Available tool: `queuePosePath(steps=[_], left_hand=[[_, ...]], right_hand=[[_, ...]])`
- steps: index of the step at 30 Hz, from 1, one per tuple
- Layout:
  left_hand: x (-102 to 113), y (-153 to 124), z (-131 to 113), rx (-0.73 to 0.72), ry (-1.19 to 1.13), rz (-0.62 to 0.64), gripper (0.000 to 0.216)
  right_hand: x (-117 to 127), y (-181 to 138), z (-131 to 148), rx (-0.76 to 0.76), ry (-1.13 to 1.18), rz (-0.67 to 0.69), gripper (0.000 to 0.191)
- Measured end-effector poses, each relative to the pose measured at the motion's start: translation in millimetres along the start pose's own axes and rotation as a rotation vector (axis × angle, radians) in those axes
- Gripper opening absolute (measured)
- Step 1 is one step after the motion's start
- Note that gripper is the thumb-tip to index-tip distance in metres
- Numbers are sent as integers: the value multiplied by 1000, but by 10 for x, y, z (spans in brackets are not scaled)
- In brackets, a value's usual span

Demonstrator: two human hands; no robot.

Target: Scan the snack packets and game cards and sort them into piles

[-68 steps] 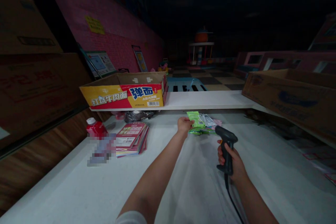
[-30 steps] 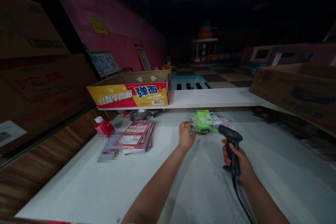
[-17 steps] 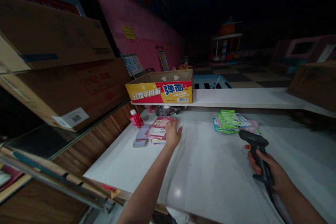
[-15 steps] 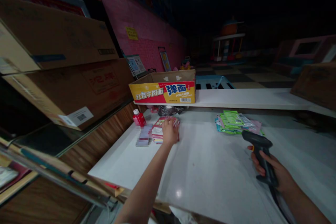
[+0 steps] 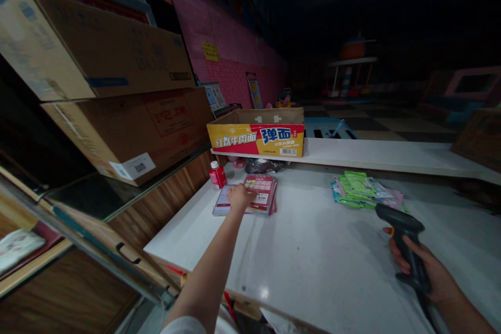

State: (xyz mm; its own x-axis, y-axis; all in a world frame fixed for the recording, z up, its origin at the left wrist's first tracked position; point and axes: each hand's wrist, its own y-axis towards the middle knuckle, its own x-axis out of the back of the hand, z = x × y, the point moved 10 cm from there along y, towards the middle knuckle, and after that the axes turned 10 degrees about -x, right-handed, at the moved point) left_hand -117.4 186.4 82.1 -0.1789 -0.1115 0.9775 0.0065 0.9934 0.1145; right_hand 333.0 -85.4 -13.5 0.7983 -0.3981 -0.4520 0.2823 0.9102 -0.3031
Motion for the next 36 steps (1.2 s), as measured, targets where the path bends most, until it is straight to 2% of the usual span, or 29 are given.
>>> queuePosePath(steps=[4, 12, 17, 23, 31, 36], left_hand=[[-72, -19, -23, -28, 6, 49, 74], [-56, -124, -120, -28, -23, 67, 78], [-38, -138, -26, 12, -25, 55, 81], [-141, -211, -50, -1, -88, 67, 71], [-93, -305, -155, 47, -121, -14, 68], [57, -365, -185, 25, -34, -108, 72]], right_hand=[[-25, -5, 13, 3, 10, 18, 38], [-28, 0, 23, -4, 3, -3, 41], [-51, -21, 39, -9, 1, -15, 44], [-54, -7, 49, -14, -14, -14, 45], [-73, -14, 73, -5, -3, -3, 44], [-60, -4, 61, -2, 10, 10, 41]])
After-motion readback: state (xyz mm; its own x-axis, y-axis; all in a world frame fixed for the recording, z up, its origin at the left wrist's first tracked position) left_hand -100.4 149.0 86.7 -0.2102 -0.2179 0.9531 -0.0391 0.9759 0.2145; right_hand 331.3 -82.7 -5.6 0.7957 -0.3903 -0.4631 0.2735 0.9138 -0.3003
